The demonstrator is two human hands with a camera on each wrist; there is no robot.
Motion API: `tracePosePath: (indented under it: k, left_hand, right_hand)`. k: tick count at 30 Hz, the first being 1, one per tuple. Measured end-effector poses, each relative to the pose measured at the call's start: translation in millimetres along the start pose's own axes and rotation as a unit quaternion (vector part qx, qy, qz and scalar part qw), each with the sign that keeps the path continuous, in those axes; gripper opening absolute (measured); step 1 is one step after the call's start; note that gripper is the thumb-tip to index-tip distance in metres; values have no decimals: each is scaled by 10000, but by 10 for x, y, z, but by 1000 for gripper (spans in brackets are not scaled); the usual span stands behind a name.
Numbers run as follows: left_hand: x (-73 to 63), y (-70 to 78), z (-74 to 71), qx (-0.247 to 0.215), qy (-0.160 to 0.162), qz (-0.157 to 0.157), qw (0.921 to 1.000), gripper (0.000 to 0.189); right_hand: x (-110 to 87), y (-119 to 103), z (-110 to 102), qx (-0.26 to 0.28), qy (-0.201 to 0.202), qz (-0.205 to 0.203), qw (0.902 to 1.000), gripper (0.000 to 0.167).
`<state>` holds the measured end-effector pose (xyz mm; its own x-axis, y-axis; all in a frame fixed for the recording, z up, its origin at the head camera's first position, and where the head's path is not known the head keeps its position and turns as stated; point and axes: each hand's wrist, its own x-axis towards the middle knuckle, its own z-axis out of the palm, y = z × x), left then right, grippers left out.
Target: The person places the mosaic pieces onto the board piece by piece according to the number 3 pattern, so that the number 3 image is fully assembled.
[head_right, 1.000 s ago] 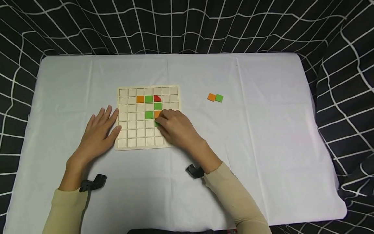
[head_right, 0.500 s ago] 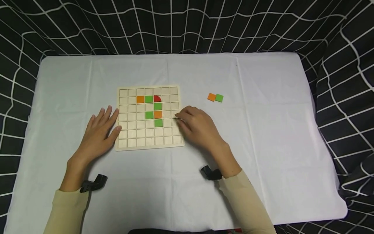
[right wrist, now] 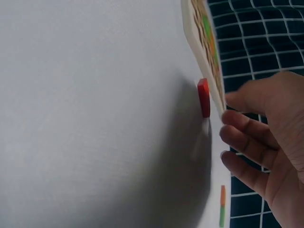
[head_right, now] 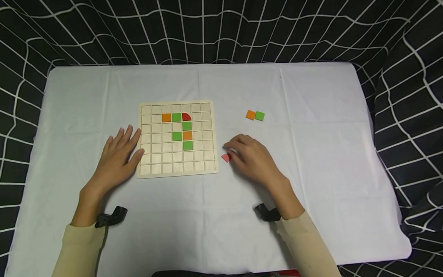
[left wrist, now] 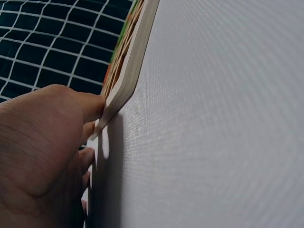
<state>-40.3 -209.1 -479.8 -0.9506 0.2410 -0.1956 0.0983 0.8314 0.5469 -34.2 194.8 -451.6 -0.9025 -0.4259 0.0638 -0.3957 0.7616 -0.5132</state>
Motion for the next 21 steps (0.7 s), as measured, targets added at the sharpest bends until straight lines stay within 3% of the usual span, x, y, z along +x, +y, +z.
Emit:
tracePosePath:
  k: [10, 21]
  left_hand:
    - [-2, -12, 22, -47, 82, -2, 10000, 65]
    - [-2, -25, 24, -127, 70, 20, 9999, 65]
  right_hand:
    - [-51, -48, 63, -2, -388, -336, 9987, 17]
    - [-91, -34, 30, 22, -582, -110, 9982, 14]
